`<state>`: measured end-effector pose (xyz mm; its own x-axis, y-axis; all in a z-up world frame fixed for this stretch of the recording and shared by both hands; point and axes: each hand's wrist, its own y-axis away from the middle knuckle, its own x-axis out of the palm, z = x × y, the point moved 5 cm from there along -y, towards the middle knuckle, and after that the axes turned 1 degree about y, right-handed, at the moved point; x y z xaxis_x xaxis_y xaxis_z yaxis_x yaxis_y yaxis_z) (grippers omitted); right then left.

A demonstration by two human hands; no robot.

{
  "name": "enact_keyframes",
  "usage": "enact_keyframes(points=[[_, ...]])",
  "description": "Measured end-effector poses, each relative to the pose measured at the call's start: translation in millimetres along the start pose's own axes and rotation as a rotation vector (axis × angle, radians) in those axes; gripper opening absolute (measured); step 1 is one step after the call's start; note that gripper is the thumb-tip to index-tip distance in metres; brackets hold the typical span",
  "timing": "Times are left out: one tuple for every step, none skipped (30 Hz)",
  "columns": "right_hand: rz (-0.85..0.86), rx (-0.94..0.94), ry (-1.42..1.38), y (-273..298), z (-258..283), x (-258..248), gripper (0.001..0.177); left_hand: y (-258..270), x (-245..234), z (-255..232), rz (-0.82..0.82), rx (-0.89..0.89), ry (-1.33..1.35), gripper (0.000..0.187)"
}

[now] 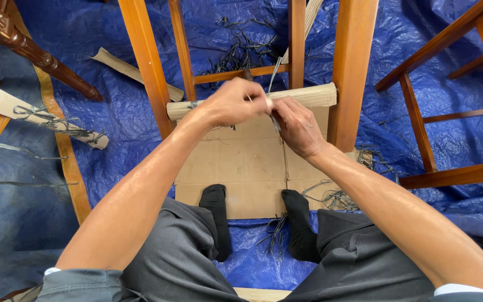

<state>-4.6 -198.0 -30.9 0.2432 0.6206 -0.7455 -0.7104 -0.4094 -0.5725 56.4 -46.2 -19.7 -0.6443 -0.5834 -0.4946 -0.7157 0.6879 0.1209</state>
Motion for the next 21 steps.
enact_keyframes(points=[[-0.026,0.015,-0.035,0.2,2.5,-1.5,0.02,-2.6,-8.5,3.4,-0.176,-0.026,-0.062,0.021],[-0.052,0.03,-0.07,0.4,5.2,-2.7,0.018,-3.5,-16.8,6.3,-0.352,-0.051,-0.124,0.02],[-0.051,0.032,-0.066,2.1,4.5,-1.5,0.018,-6.4,-13.3,6.3,-0.351,-0.048,-0.121,0.02],[-0.068,0.051,-0.094,3.8,3.0,-1.1,0.017,-7.5,-14.1,6.8,-0.436,-0.075,-0.188,0.02],[-0.086,0.068,-0.125,4.6,1.7,0.1,0.016,-7.3,-15.8,7.2,-0.524,-0.104,-0.257,0.019],[-0.086,0.066,-0.124,4.7,1.9,0.7,0.016,-9.8,-12.9,8.6,-0.526,-0.103,-0.257,0.019],[-0.078,0.115,-0.131,5.7,0.0,2.2,0.015,-12.2,-9.3,10.8,-0.522,-0.106,-0.229,0.018],[-0.071,0.164,-0.138,6.9,-2.1,3.7,0.014,-14.8,-5.7,13.0,-0.517,-0.108,-0.201,0.018],[-0.071,0.166,-0.137,6.6,-0.5,2.5,0.014,-15.1,-3.2,10.8,-0.515,-0.106,-0.2,0.018],[-0.051,0.164,-0.125,6.2,1.5,2.2,0.014,-14.6,-2.1,4.9,-0.555,-0.038,-0.216,0.015],[-0.03,0.16,-0.116,6.0,4.2,2.5,0.015,-12.3,-0.7,-0.6,-0.596,0.027,-0.233,0.012],[-0.029,0.161,-0.118,8.3,3.8,1.3,0.015,-12.3,5.0,1.7,-0.595,0.025,-0.233,0.012],[-0.008,0.114,-0.051,6.3,5.2,2.1,0.013,-11.0,6.2,-2.9,-0.636,0.132,-0.335,0.008],[0.013,0.068,0.017,4.3,6.6,2.9,0.01,-9.3,8.3,-7.3,-0.674,0.239,-0.437,0.004],[0.01,0.065,0.014,-0.3,13.9,-1.6,0.01,-7.3,5.5,-9.1,-0.676,0.238,-0.442,0.004],[-0.063,-0.001,0.061,-4.6,24.1,-9.4,0.012,-4.9,5.5,-15.3,-0.669,0.319,-0.55,0.004],[-0.129,-0.061,0.112,-5.1,34.3,-18.3,0.015,-3.3,10.0,-21.0,-0.655,0.402,-0.649,0.005],[-0.126,-0.056,0.114,-6.8,37.1,-21.9,0.015,-4.1,11.0,-19.0,-0.651,0.403,-0.644,0.005],[-0.155,-0.052,0.155,-10.4,39.7,-26.7,0.016,-4.9,12.0,-19.3,-0.638,0.436,-0.713,0.006],[-0.185,-0.048,0.196,-14.1,42.8,-31.6,0.018,-5.3,13.0,-19.5,-0.625,0.469,-0.783,0.006],[-0.185,-0.051,0.191,-13.4,42.7,-29.1,0.018,-1.8,12.1,-18.2,-0.626,0.464,-0.786,0.006]])
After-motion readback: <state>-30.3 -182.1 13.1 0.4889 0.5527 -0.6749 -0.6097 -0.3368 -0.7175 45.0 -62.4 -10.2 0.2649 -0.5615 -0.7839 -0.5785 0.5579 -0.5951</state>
